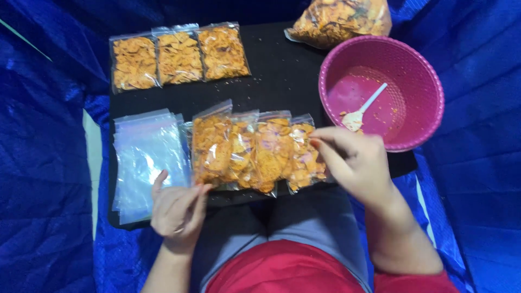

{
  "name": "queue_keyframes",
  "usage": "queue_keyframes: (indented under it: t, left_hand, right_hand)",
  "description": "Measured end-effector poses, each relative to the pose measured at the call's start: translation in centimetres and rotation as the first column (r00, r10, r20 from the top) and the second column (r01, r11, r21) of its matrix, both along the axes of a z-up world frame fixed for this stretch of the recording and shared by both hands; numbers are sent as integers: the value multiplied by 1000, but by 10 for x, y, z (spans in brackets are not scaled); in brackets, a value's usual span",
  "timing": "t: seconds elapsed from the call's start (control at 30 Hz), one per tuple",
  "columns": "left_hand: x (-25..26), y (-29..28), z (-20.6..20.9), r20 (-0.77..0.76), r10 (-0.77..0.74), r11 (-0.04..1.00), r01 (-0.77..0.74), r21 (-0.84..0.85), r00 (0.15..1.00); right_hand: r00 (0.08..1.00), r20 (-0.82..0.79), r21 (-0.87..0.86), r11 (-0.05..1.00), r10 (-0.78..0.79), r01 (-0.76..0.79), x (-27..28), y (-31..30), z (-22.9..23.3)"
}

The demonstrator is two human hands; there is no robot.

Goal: A person is manually sealing small zip-lock bags filled with snacks and arranging them neatly on a work surface.

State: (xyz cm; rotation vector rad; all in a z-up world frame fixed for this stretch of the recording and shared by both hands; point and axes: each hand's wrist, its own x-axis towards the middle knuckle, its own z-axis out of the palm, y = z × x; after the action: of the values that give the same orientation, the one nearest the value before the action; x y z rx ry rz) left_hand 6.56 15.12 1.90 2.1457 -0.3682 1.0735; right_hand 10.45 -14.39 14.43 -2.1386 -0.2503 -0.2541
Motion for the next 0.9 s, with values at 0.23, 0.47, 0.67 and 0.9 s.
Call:
queue_keyframes:
  t: [0.23,0.47,0.67,0.9]
  left_hand:
    - [-4,-9,7,46,-71,997,73,-39,996]
    - [-21,-46,24,-30,-133,988,134,76,991]
    - [-50,-102,12,-245,-438,899,419,-130,865]
    - [-60,-133,-47,-652,-686,726,241,-644,323]
  right_hand:
    - [999,-40,-134,991,-16,11,-47,-40,-55]
    - [996,-50,-290,955,-79,61,-44,-41,-83]
    - [969,-247,126,992,26,6,-34,-45,-100]
    - [949,-294,494,868,116,47,-24,-44,-127]
